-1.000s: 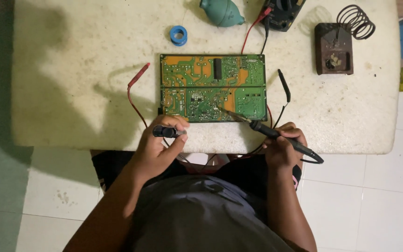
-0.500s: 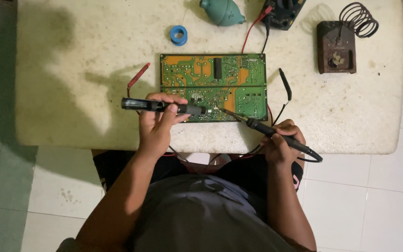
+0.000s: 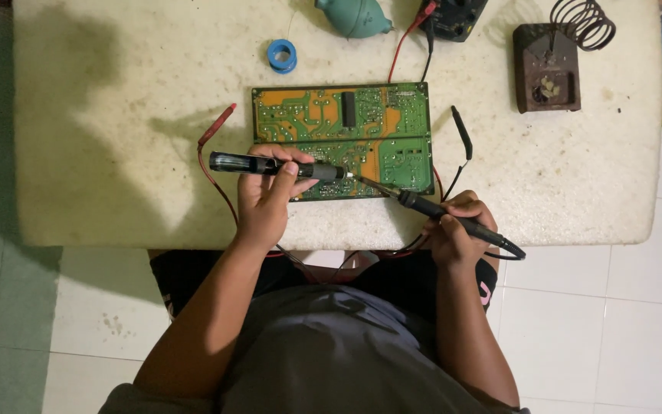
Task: The person uses a soldering iron to apply heat to various points on a green circuit board. They hold a roll of solder wire in the other hand, feeding it into the joints as they work. The person moves the soldering iron across different sections of the board throughout the clip.
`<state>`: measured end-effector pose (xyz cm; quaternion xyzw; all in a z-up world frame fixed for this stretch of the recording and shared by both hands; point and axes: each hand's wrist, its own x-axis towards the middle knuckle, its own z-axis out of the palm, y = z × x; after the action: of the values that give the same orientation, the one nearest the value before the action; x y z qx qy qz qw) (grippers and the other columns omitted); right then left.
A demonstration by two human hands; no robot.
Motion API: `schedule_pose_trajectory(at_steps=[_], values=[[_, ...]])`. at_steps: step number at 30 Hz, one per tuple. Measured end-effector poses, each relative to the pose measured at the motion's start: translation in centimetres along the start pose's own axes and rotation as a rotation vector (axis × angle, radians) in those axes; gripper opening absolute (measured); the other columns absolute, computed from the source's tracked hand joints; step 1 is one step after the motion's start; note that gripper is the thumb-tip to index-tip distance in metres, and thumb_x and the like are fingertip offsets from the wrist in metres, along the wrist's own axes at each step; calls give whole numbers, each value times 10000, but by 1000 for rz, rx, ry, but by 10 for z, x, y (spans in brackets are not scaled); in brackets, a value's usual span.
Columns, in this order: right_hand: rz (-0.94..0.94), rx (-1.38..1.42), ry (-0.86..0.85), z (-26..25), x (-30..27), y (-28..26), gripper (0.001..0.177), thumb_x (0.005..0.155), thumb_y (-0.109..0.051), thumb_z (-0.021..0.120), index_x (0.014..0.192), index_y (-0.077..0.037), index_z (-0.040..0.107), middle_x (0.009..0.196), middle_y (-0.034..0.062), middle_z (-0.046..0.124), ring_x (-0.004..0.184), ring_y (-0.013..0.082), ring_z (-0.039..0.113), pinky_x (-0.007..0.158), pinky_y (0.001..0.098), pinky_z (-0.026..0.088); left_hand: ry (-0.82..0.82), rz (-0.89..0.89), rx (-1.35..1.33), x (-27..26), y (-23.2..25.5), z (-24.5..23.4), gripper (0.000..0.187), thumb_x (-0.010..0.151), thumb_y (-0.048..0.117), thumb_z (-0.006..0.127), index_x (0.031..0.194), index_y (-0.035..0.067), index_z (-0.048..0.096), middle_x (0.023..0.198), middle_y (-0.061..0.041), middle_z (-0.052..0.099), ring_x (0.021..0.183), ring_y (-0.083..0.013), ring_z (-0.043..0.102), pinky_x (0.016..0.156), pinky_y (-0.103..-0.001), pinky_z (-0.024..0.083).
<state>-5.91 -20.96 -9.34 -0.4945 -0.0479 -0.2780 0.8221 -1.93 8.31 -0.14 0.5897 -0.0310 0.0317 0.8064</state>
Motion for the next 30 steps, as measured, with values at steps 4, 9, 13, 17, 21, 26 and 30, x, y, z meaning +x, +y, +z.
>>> schedule_pose_trajectory(at_steps=[4, 9, 13, 17, 21, 26, 30], values=[[16, 27, -2, -6, -1, 2, 167, 767, 117, 696, 796, 50, 545, 773, 225, 534, 463, 256, 601, 386, 286, 504, -17, -6, 2, -1, -2, 0, 135, 1073, 136, 546, 1119, 76, 435, 1131, -203, 649, 1170, -364, 656, 935, -653, 549], [10, 40, -22, -9, 1, 4, 164, 767, 133, 683, 778, 52, 540, 757, 229, 529, 435, 266, 604, 376, 283, 492, -51, 28, 13, 2, -2, -2, 113, 1072, 109, 530, 1130, 67, 442, 1105, -198, 634, 1183, -404, 644, 935, -686, 527], [6, 9, -12, -6, 0, 2, 166, 754, 107, 680, 778, 42, 529, 777, 229, 540, 435, 245, 578, 369, 281, 483, -85, 22, 40, -2, 9, 4, 112, 1065, 111, 534, 1127, 69, 451, 1114, -187, 647, 1175, -401, 654, 917, -673, 544], [42, 81, 2, -6, 2, 1, 128, 765, 102, 665, 788, 54, 548, 747, 221, 525, 411, 259, 591, 324, 295, 480, -59, 56, 10, -3, 22, -2, 116, 1060, 78, 521, 1155, 82, 454, 1103, -183, 627, 1136, -391, 663, 912, -662, 584], [51, 98, 21, -9, 1, 5, 113, 766, 93, 654, 785, 61, 546, 728, 212, 511, 386, 257, 569, 298, 301, 454, -10, 78, 32, 3, 46, -21, 241, 1008, 55, 584, 1184, 99, 426, 1123, -162, 603, 1111, -324, 658, 932, -579, 635], [54, 101, 19, 5, 3, -6, 101, 758, 88, 649, 790, 76, 554, 718, 212, 507, 389, 259, 574, 302, 299, 460, 31, 293, 205, 33, 80, -60, 290, 1076, 55, 557, 1245, 116, 329, 1102, -171, 568, 1047, -248, 626, 895, -414, 652], [169, 45, -62, 7, 4, -20, 76, 807, 52, 582, 862, 10, 612, 815, 144, 510, 483, 265, 569, 376, 303, 519, 125, 252, 397, 79, 122, -62, 291, 1097, 140, 637, 1250, 67, 401, 1086, -110, 567, 1014, -204, 594, 1002, -328, 593]])
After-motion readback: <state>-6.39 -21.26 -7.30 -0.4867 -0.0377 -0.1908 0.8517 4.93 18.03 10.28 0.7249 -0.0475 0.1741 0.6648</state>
